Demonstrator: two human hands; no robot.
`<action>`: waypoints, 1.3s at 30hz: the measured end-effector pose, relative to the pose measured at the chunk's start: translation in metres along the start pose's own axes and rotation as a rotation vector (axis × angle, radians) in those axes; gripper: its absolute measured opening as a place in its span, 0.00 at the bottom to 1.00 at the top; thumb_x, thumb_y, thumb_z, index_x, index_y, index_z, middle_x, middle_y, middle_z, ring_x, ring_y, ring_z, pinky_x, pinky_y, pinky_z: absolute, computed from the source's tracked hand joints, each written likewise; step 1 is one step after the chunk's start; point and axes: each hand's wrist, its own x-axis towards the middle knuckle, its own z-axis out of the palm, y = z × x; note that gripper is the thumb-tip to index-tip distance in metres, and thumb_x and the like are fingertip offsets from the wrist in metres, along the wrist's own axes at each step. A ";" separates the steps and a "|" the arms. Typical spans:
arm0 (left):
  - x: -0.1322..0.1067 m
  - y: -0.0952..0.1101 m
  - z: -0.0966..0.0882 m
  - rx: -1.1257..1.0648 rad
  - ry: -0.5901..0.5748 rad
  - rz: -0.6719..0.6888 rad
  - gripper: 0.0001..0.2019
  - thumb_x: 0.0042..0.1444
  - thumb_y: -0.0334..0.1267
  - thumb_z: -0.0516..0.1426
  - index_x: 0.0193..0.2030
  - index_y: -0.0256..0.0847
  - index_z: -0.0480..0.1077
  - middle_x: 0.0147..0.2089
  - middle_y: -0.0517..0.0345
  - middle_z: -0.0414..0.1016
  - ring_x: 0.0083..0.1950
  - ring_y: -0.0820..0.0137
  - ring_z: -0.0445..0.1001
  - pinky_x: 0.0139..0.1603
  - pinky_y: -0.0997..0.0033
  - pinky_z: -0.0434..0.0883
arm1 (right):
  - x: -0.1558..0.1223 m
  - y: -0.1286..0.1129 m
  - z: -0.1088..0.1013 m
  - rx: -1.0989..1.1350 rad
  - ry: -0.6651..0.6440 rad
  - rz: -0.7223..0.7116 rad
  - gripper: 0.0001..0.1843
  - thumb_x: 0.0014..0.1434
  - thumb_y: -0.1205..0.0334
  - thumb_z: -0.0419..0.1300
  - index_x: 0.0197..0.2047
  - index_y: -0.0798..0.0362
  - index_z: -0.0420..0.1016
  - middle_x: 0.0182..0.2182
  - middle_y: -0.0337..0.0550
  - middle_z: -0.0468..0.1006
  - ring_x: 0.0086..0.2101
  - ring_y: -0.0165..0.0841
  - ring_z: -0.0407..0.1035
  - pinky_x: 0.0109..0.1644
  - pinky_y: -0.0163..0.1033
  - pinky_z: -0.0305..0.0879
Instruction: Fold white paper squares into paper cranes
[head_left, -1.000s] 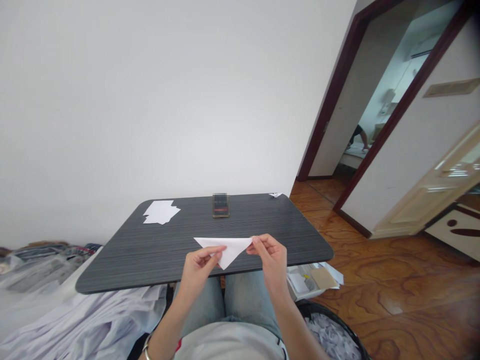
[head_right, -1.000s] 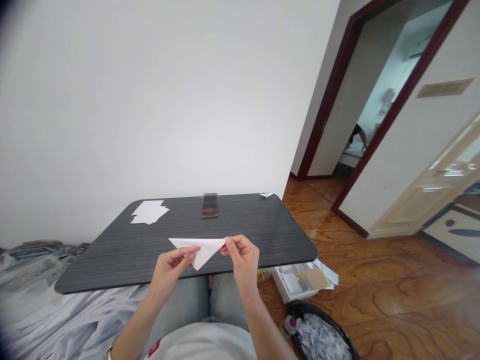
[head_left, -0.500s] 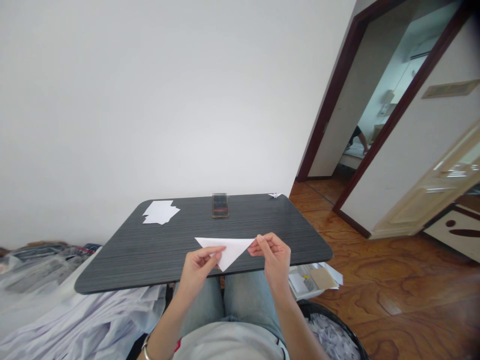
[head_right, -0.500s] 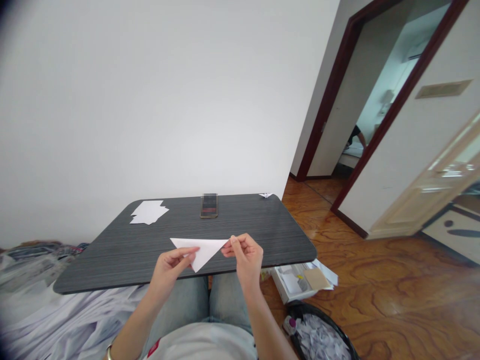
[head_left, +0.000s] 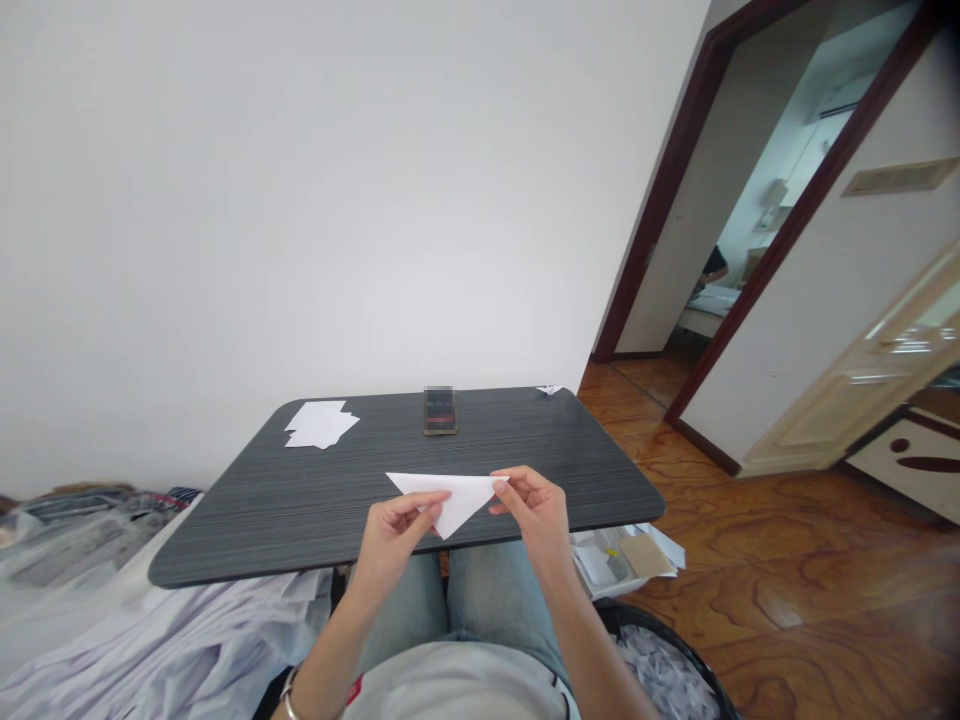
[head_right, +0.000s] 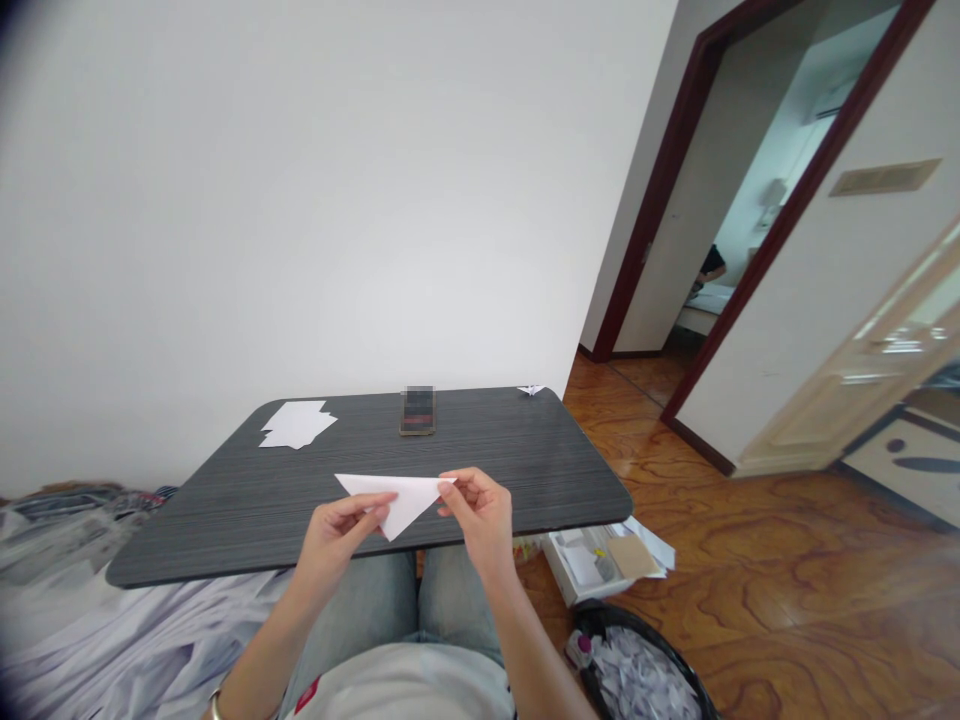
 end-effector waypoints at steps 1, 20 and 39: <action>0.000 0.000 0.000 -0.001 -0.001 0.001 0.08 0.43 0.36 0.62 0.32 0.38 0.78 0.30 0.52 0.79 0.25 0.71 0.72 0.26 0.76 0.71 | 0.000 0.000 0.001 0.001 0.001 0.003 0.07 0.48 0.60 0.63 0.30 0.55 0.76 0.23 0.38 0.77 0.25 0.29 0.71 0.24 0.31 0.70; -0.001 0.003 -0.001 -0.024 -0.045 0.010 0.07 0.42 0.33 0.62 0.31 0.39 0.78 0.25 0.56 0.79 0.23 0.74 0.71 0.25 0.79 0.69 | 0.002 -0.003 -0.005 -0.063 -0.016 -0.007 0.10 0.52 0.58 0.61 0.25 0.55 0.77 0.19 0.39 0.77 0.21 0.28 0.71 0.25 0.31 0.69; 0.000 0.002 0.000 0.020 -0.032 0.034 0.07 0.43 0.34 0.61 0.31 0.38 0.78 0.27 0.55 0.79 0.25 0.73 0.71 0.26 0.78 0.67 | 0.003 0.006 -0.003 -0.123 -0.091 0.076 0.19 0.52 0.48 0.57 0.27 0.56 0.78 0.19 0.42 0.78 0.21 0.32 0.73 0.24 0.34 0.71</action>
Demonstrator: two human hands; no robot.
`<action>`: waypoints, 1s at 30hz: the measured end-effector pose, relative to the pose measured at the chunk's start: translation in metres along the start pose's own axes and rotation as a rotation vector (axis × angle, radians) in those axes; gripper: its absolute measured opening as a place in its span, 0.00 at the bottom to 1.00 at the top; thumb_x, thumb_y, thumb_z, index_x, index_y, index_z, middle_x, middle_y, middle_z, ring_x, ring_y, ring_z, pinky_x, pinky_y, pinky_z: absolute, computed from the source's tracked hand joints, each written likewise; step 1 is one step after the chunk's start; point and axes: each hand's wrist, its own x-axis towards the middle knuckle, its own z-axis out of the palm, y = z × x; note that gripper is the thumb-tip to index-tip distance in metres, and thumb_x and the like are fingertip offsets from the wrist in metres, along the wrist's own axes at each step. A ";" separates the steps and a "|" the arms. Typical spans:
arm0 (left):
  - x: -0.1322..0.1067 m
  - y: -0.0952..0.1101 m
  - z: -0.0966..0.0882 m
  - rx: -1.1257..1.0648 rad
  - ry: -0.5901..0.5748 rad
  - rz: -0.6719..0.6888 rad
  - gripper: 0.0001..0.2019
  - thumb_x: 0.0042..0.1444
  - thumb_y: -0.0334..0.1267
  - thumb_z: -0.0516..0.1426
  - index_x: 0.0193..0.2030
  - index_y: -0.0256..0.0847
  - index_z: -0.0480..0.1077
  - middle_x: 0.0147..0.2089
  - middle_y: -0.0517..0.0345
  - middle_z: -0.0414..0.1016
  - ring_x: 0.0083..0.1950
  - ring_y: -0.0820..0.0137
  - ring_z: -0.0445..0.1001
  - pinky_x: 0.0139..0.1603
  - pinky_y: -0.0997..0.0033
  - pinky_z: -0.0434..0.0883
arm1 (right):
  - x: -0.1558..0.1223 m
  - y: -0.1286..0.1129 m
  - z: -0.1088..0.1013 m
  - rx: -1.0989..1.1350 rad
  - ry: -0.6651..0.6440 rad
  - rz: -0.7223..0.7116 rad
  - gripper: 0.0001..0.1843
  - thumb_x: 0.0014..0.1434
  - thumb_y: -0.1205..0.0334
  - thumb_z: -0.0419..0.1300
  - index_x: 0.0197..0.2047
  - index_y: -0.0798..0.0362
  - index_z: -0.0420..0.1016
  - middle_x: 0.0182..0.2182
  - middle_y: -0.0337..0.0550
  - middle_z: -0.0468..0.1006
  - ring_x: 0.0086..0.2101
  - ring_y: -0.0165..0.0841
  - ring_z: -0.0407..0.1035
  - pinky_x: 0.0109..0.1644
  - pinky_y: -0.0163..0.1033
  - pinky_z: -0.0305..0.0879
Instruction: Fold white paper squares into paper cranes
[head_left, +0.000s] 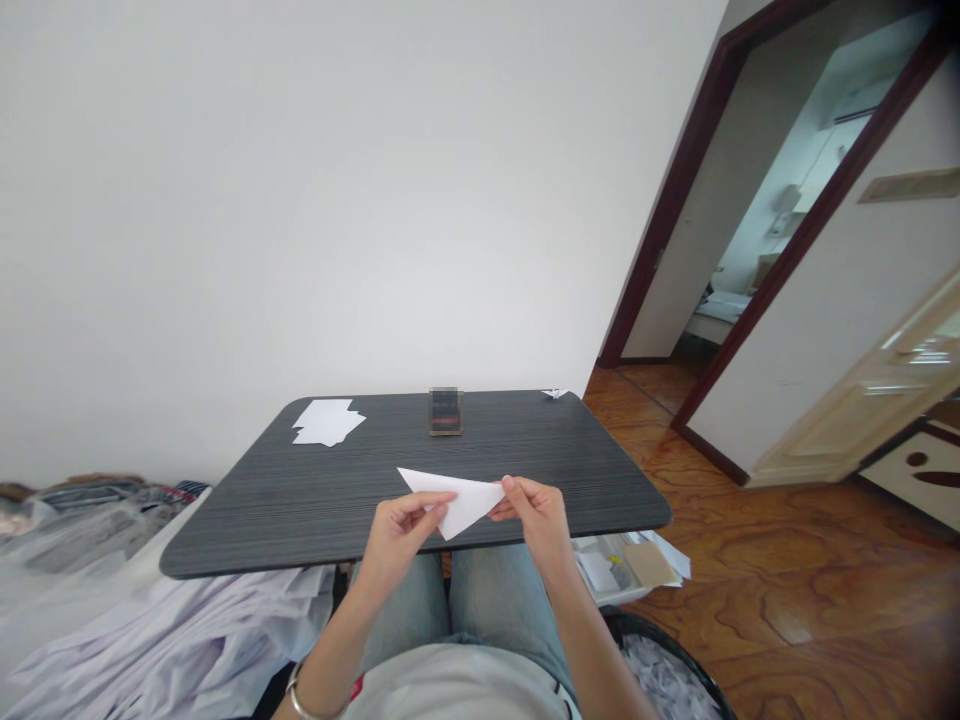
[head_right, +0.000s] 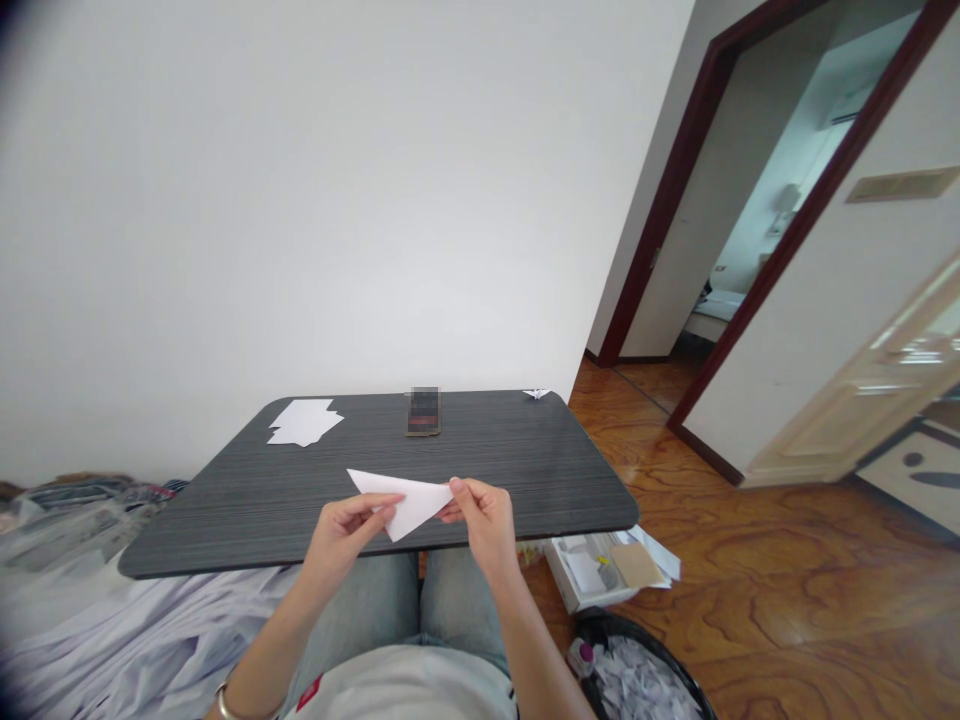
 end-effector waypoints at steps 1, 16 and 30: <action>0.000 -0.001 0.000 0.007 0.013 0.005 0.07 0.43 0.35 0.61 0.32 0.38 0.78 0.27 0.55 0.79 0.24 0.73 0.70 0.26 0.77 0.67 | 0.000 0.000 0.000 -0.004 0.003 -0.003 0.20 0.53 0.47 0.56 0.27 0.57 0.78 0.19 0.42 0.78 0.21 0.33 0.73 0.24 0.34 0.71; 0.002 -0.007 -0.004 0.046 0.014 0.032 0.07 0.46 0.37 0.60 0.30 0.35 0.75 0.26 0.56 0.75 0.25 0.75 0.67 0.25 0.78 0.63 | 0.002 0.008 -0.001 -0.073 -0.037 -0.009 0.13 0.49 0.53 0.62 0.28 0.56 0.76 0.19 0.41 0.78 0.21 0.31 0.73 0.25 0.32 0.69; 0.003 -0.006 0.010 -0.074 0.273 0.144 0.10 0.46 0.36 0.60 0.37 0.38 0.69 0.34 0.59 0.69 0.33 0.73 0.68 0.31 0.79 0.67 | -0.008 0.017 0.016 0.059 -0.208 0.118 0.18 0.53 0.48 0.56 0.31 0.57 0.72 0.23 0.46 0.80 0.22 0.31 0.74 0.24 0.31 0.67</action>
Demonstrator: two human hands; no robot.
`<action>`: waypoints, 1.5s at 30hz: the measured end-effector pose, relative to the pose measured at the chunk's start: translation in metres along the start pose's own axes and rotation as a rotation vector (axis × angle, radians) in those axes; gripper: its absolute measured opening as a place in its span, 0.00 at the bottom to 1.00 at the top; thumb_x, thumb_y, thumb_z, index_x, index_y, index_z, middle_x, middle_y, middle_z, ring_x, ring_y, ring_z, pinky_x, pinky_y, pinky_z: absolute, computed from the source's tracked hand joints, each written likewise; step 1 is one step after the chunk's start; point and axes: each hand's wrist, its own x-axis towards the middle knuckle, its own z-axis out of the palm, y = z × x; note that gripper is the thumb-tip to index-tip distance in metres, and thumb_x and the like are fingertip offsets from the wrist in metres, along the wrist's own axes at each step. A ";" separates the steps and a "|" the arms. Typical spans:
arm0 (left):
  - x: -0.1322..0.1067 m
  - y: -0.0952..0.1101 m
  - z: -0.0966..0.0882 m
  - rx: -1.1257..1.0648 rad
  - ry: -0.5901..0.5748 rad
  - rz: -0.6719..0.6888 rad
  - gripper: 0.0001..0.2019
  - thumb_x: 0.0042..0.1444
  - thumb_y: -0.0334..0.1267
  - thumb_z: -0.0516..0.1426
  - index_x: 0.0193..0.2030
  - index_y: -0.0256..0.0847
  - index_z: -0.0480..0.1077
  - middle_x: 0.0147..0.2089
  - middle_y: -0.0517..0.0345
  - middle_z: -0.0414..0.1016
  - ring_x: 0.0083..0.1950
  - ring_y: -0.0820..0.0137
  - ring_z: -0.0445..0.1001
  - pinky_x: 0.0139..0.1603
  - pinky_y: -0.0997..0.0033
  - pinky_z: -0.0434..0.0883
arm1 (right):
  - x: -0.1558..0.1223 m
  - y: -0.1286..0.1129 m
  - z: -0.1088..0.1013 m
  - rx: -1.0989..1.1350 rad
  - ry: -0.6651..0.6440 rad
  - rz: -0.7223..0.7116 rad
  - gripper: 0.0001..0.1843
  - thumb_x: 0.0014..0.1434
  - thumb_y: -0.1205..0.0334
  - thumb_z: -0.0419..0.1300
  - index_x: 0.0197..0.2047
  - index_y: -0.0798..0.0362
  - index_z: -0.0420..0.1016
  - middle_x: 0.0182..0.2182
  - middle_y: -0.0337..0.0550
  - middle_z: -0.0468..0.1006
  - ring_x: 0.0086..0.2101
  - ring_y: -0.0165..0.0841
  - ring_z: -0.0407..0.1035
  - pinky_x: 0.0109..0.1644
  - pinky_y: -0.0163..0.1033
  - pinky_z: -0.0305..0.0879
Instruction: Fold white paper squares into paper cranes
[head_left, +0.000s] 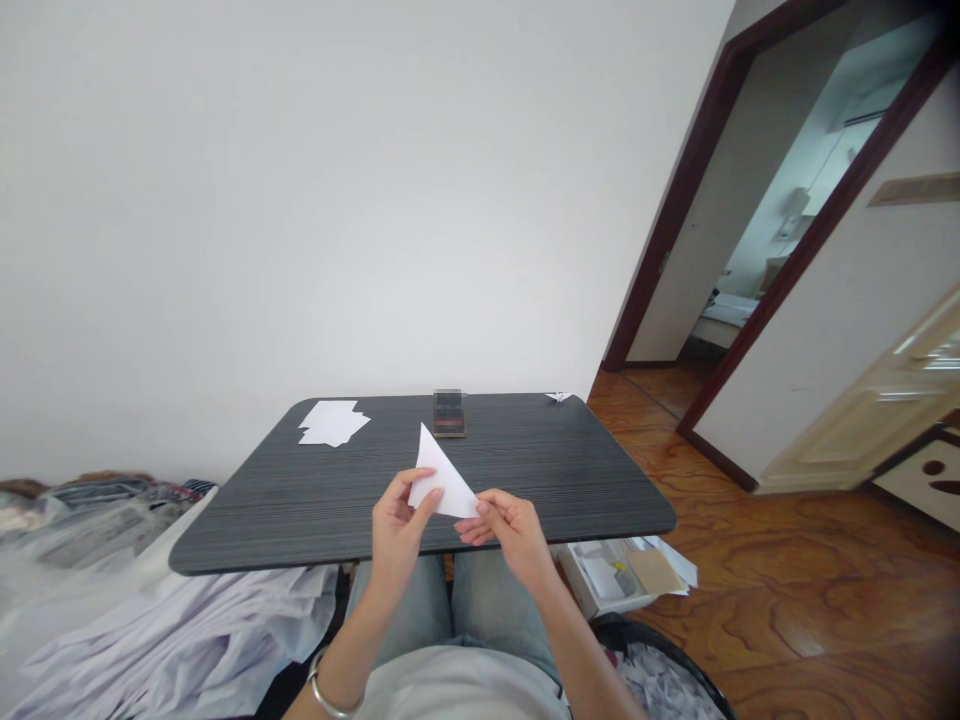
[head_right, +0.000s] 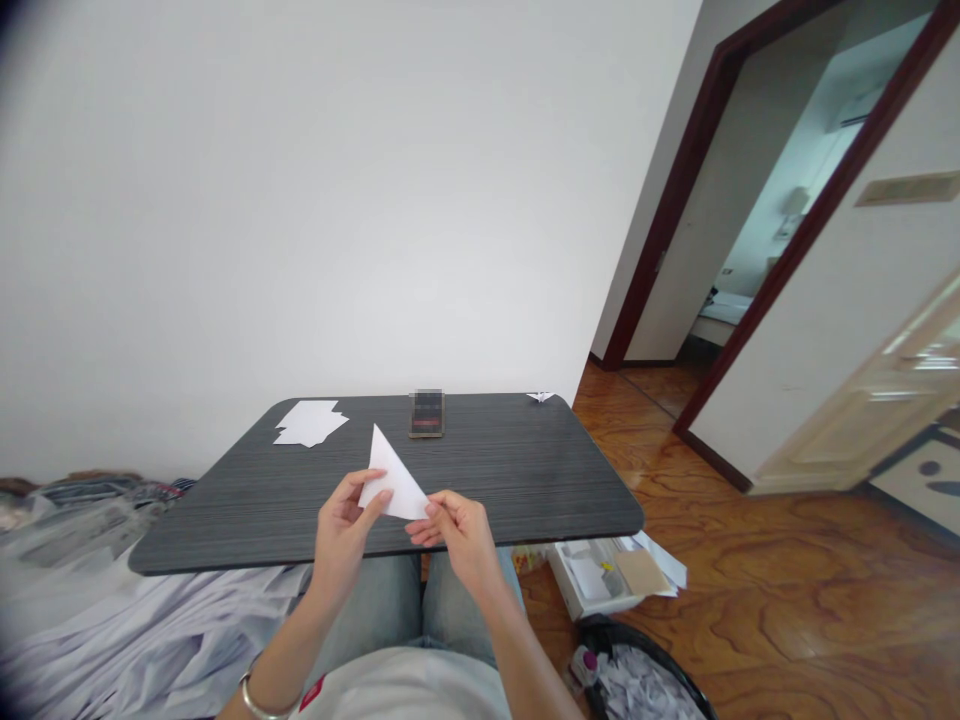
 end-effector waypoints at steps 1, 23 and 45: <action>0.000 0.000 0.001 -0.001 0.003 -0.006 0.12 0.45 0.36 0.61 0.38 0.38 0.69 0.34 0.59 0.69 0.33 0.73 0.68 0.30 0.79 0.67 | -0.001 0.001 0.001 0.000 -0.023 0.014 0.18 0.53 0.47 0.56 0.31 0.57 0.71 0.23 0.46 0.80 0.22 0.31 0.74 0.24 0.31 0.67; 0.000 -0.006 -0.004 0.136 -0.389 -0.123 0.27 0.48 0.36 0.59 0.56 0.42 0.60 0.36 0.56 0.71 0.37 0.69 0.71 0.36 0.73 0.68 | 0.020 -0.008 -0.022 -0.088 0.258 -0.103 0.19 0.51 0.50 0.58 0.19 0.55 0.67 0.12 0.34 0.67 0.12 0.22 0.57 0.13 0.27 0.54; 0.016 -0.039 -0.020 0.374 -0.222 -0.079 0.20 0.49 0.39 0.57 0.50 0.37 0.65 0.30 0.57 0.74 0.31 0.69 0.72 0.31 0.70 0.71 | 0.027 0.036 -0.040 -0.037 0.079 0.133 0.17 0.45 0.50 0.63 0.25 0.59 0.73 0.20 0.46 0.79 0.18 0.29 0.72 0.20 0.29 0.67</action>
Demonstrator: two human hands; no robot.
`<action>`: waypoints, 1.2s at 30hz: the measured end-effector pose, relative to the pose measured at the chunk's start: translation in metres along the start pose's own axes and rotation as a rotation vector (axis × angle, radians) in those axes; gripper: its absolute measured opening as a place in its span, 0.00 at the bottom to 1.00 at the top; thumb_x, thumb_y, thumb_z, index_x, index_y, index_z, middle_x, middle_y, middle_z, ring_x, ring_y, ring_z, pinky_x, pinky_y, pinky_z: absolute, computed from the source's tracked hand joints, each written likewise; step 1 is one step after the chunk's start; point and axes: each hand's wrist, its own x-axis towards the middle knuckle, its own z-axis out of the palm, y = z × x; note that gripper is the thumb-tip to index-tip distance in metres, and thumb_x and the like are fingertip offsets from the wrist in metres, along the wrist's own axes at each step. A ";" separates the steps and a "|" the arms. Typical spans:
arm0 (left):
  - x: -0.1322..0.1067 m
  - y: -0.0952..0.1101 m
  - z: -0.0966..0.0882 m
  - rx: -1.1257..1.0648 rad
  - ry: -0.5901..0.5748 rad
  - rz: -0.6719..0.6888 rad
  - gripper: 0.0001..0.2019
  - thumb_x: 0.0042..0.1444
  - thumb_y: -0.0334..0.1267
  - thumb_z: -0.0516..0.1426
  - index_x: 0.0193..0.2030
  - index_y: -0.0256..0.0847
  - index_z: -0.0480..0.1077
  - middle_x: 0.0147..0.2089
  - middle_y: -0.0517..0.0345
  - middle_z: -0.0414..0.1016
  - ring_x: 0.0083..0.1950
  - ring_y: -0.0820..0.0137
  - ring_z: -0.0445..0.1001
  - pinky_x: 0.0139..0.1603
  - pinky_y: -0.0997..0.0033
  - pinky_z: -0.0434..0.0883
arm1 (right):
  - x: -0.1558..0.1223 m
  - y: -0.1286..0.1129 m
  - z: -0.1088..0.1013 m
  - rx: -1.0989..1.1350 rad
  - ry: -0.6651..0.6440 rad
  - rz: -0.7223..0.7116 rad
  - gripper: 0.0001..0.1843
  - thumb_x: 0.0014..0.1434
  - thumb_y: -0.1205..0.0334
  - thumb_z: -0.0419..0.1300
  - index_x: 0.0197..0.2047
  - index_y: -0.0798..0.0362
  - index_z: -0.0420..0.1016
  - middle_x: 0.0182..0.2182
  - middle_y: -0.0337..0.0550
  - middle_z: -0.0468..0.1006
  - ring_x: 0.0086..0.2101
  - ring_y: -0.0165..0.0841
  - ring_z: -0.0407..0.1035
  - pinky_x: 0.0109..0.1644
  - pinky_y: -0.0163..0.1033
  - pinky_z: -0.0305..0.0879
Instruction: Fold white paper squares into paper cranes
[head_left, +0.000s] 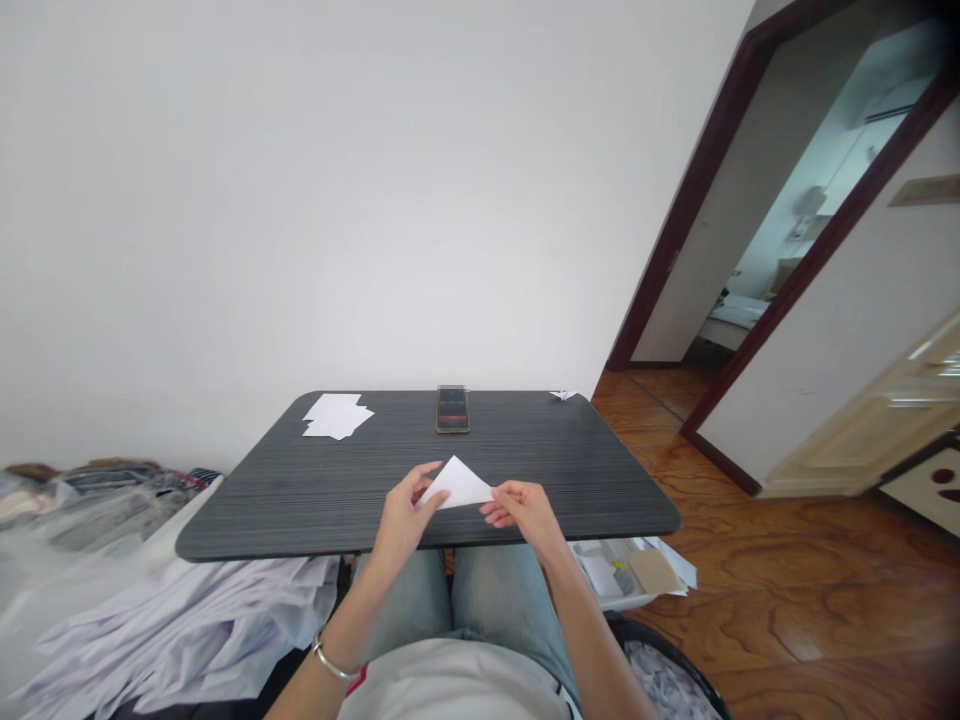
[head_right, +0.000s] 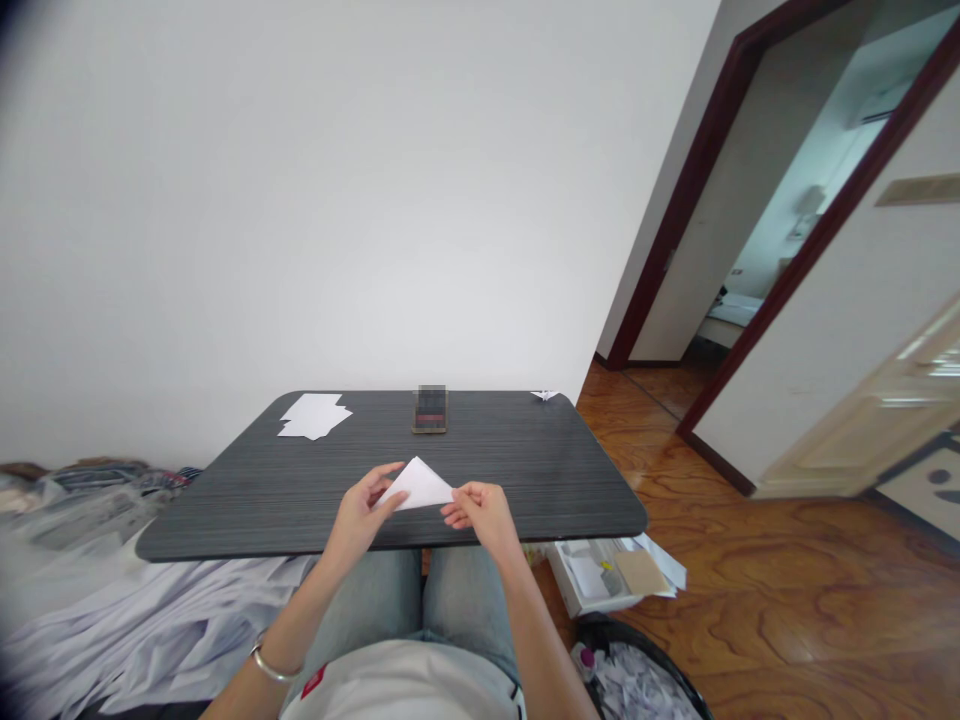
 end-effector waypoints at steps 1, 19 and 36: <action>-0.001 -0.001 -0.001 0.100 0.061 0.062 0.19 0.50 0.38 0.57 0.49 0.38 0.66 0.34 0.54 0.75 0.36 0.67 0.73 0.38 0.66 0.71 | 0.002 0.004 -0.001 0.003 0.001 0.012 0.18 0.45 0.50 0.63 0.24 0.60 0.72 0.20 0.46 0.79 0.18 0.28 0.71 0.20 0.28 0.67; -0.057 -0.018 0.029 1.170 -0.306 0.603 0.32 0.57 0.45 0.49 0.64 0.35 0.42 0.67 0.48 0.43 0.67 0.58 0.40 0.62 0.48 0.49 | 0.012 0.019 -0.011 -0.185 -0.074 0.282 0.11 0.55 0.66 0.52 0.23 0.59 0.69 0.15 0.43 0.76 0.15 0.27 0.70 0.18 0.28 0.66; -0.055 -0.030 0.025 1.186 -0.255 0.526 0.33 0.57 0.49 0.47 0.65 0.35 0.41 0.67 0.45 0.42 0.67 0.57 0.39 0.61 0.48 0.49 | 0.013 0.009 -0.012 -0.405 -0.203 0.316 0.14 0.54 0.66 0.49 0.19 0.56 0.64 0.10 0.37 0.70 0.12 0.25 0.65 0.16 0.27 0.61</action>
